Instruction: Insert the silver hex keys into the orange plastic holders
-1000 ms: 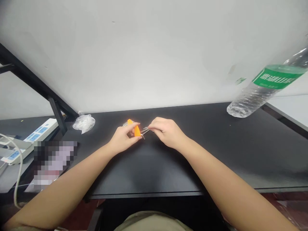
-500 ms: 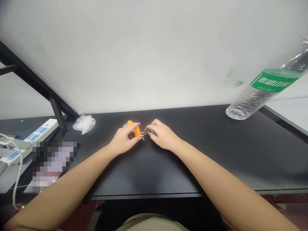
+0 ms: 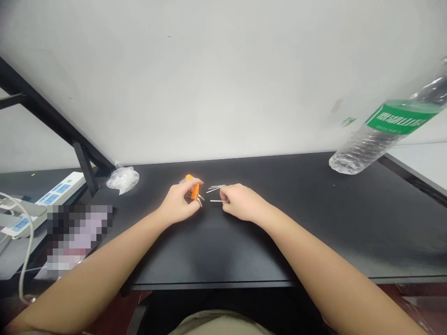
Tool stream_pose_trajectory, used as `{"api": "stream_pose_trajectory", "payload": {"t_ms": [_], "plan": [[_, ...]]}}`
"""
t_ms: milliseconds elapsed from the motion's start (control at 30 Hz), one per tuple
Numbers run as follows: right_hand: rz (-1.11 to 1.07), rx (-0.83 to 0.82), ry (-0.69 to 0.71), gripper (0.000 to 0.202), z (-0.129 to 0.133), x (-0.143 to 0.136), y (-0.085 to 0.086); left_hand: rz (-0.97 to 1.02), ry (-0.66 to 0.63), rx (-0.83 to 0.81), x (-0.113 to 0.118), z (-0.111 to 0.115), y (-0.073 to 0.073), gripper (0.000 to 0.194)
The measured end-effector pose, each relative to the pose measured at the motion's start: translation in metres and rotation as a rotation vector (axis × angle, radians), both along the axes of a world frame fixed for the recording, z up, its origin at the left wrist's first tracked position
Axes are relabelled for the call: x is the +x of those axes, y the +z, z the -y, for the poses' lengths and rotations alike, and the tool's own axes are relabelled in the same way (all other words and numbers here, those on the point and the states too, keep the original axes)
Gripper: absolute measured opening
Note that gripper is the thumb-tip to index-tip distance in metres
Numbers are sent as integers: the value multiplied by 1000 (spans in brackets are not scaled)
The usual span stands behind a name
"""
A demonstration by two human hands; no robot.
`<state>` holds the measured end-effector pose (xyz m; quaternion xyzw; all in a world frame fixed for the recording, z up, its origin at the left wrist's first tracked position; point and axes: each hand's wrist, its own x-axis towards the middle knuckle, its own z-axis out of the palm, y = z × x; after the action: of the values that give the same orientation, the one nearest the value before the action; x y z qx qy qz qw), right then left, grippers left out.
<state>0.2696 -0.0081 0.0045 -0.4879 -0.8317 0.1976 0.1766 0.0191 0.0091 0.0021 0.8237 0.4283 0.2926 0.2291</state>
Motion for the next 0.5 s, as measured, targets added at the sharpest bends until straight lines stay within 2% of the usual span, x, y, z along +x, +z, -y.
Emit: {"api": "stream_pose_trajectory", "payload": {"t_ms": [100, 200, 300, 500], "plan": [[-228, -30, -13, 8, -1, -1, 8, -8, 7, 1, 0, 0, 1, 45], [-368, 88, -42, 12, 1, -6, 15, -16, 11, -2, 0, 1, 2, 46], [-383, 200, -6, 16, 4, -9, 17, -22, -4, -4, 1, 3, 4, 47], [-355, 232, 80, 19, 3, -9, 12, 43, -18, -67, 3, 6, 7, 43]]}}
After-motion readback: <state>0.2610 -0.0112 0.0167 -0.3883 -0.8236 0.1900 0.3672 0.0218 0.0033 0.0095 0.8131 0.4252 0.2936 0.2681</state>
